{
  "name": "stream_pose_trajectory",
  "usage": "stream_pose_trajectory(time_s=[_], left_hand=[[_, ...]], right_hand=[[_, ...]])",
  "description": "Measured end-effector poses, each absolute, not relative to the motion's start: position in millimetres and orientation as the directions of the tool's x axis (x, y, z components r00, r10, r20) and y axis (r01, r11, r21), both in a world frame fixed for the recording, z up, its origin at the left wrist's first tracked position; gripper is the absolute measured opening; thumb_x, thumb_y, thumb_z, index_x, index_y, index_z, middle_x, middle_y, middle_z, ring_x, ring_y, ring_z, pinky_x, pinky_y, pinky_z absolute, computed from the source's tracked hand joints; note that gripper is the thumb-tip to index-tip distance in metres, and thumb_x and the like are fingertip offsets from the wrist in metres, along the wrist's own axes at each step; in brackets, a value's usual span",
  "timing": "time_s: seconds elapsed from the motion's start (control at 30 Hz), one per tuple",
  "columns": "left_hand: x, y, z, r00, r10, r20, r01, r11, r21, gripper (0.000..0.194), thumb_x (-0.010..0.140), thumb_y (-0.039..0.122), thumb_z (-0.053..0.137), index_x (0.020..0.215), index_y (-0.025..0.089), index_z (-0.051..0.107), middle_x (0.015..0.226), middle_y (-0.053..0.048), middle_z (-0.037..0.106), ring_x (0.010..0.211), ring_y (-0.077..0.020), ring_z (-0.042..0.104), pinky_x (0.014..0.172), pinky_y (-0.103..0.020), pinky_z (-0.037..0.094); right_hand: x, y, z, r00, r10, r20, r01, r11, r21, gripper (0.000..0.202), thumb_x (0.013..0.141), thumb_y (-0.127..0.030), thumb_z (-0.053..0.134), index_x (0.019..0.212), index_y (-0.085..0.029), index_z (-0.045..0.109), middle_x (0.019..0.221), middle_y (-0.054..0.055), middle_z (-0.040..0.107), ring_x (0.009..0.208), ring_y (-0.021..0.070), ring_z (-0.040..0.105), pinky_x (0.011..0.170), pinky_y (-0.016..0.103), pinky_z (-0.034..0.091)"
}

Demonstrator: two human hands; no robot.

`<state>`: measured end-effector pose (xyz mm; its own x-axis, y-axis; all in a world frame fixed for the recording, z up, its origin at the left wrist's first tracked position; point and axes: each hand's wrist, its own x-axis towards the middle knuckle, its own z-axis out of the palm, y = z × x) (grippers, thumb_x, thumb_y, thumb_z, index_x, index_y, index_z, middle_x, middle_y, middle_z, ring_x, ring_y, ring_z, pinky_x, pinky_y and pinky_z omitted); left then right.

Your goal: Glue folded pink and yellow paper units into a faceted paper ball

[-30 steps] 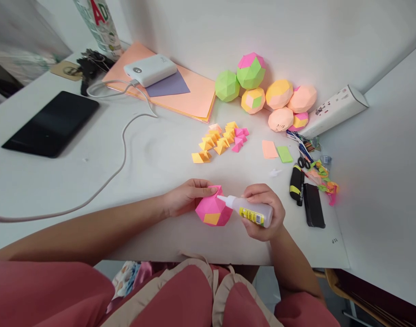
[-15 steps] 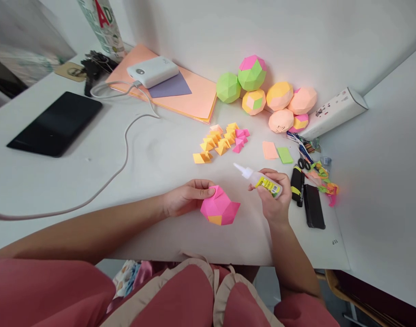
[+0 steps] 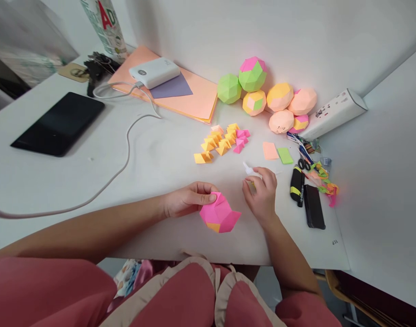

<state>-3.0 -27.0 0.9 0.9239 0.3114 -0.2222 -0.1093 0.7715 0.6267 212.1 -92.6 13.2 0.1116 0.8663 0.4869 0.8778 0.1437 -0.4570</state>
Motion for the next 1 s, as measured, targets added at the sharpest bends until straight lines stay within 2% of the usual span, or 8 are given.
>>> stream_pose_trajectory(time_s=[0.07, 0.13, 0.2, 0.23, 0.3, 0.5, 0.7, 1.0], left_hand=[[-3, -27, 2, 0.922, 0.309, -0.233, -0.092, 0.76, 0.644, 0.021, 0.068, 0.031, 0.075, 0.068, 0.012, 0.066, 0.069, -0.004, 0.061, 0.063, -0.0128, 0.053, 0.061, -0.025, 0.041], [-3, -28, 3, 0.913, 0.323, -0.25, -0.085, 0.75, 0.656, 0.021, 0.066, 0.031, 0.076, 0.067, 0.012, 0.066, 0.065, -0.003, 0.061, 0.061, -0.0123, 0.052, 0.06, -0.024, 0.041], [-3, -28, 3, 0.903, 0.335, -0.269, -0.078, 0.743, 0.665, 0.021, 0.065, 0.03, 0.077, 0.068, 0.012, 0.067, 0.065, -0.003, 0.062, 0.061, -0.0124, 0.054, 0.061, -0.024, 0.042], [-3, -29, 3, 0.9, 0.337, -0.275, -0.073, 0.74, 0.669, 0.021, 0.065, 0.03, 0.077, 0.07, 0.012, 0.067, 0.067, -0.003, 0.063, 0.063, -0.0129, 0.055, 0.062, -0.025, 0.043], [-3, -29, 2, 0.896, 0.344, -0.281, -0.068, 0.732, 0.678, 0.02, 0.067, 0.03, 0.076, 0.072, 0.013, 0.068, 0.071, -0.004, 0.065, 0.066, -0.0139, 0.057, 0.066, -0.026, 0.044], [-3, -30, 0, 0.868, 0.399, -0.295, -0.078, 0.697, 0.713, 0.018, 0.069, 0.029, 0.074, 0.073, 0.013, 0.068, 0.072, -0.002, 0.065, 0.067, -0.0133, 0.058, 0.065, -0.025, 0.045], [-2, -29, 1, 0.867, 0.397, -0.301, -0.062, 0.686, 0.725, 0.018, 0.069, 0.029, 0.074, 0.073, 0.013, 0.068, 0.071, -0.002, 0.064, 0.066, -0.0123, 0.056, 0.063, -0.024, 0.044], [-1, -30, -1, 0.877, 0.38, -0.295, -0.064, 0.7, 0.712, 0.017, 0.069, 0.029, 0.074, 0.073, 0.014, 0.068, 0.073, -0.003, 0.065, 0.066, -0.0129, 0.057, 0.062, -0.024, 0.045]], right_hand=[[202, -99, 24, 0.137, 0.896, 0.423, 0.7, 0.214, -0.682, 0.004, 0.077, -0.024, 0.06, 0.076, -0.02, 0.061, 0.085, 0.007, 0.062, 0.084, 0.0202, 0.057, 0.08, 0.04, 0.045], [193, -104, 31, 0.059, 0.997, 0.047, 0.394, 0.02, -0.919, 0.015, 0.083, -0.031, 0.055, 0.082, -0.019, 0.065, 0.079, 0.006, 0.065, 0.073, 0.0161, 0.059, 0.069, 0.033, 0.048], [189, -107, 33, -0.12, 0.953, -0.279, 0.136, -0.262, -0.955, 0.023, 0.084, -0.037, 0.055, 0.088, -0.017, 0.067, 0.078, 0.005, 0.066, 0.07, 0.0138, 0.06, 0.065, 0.029, 0.048], [189, -107, 33, -0.194, 0.908, -0.371, 0.042, -0.371, -0.928, 0.025, 0.083, -0.039, 0.057, 0.089, -0.017, 0.067, 0.079, 0.005, 0.066, 0.07, 0.0129, 0.06, 0.065, 0.028, 0.048], [190, -106, 30, -0.265, 0.848, -0.46, -0.097, -0.498, -0.862, 0.025, 0.078, -0.039, 0.063, 0.09, -0.017, 0.067, 0.079, 0.003, 0.067, 0.069, 0.0114, 0.061, 0.065, 0.026, 0.048], [192, -104, 29, -0.296, 0.785, -0.544, -0.274, -0.615, -0.739, 0.023, 0.068, -0.034, 0.075, 0.079, -0.016, 0.065, 0.069, -0.001, 0.065, 0.06, 0.0079, 0.059, 0.056, 0.02, 0.046], [190, -106, 31, -0.247, 0.812, -0.529, -0.256, -0.581, -0.772, 0.025, 0.064, -0.026, 0.078, 0.084, -0.017, 0.066, 0.076, 0.0, 0.067, 0.064, 0.0083, 0.061, 0.058, 0.02, 0.048], [189, -106, 30, -0.146, 0.877, -0.457, -0.168, -0.477, -0.863, 0.024, 0.061, -0.023, 0.079, 0.072, -0.017, 0.059, 0.069, -0.003, 0.061, 0.057, 0.0071, 0.054, 0.053, 0.02, 0.047]])
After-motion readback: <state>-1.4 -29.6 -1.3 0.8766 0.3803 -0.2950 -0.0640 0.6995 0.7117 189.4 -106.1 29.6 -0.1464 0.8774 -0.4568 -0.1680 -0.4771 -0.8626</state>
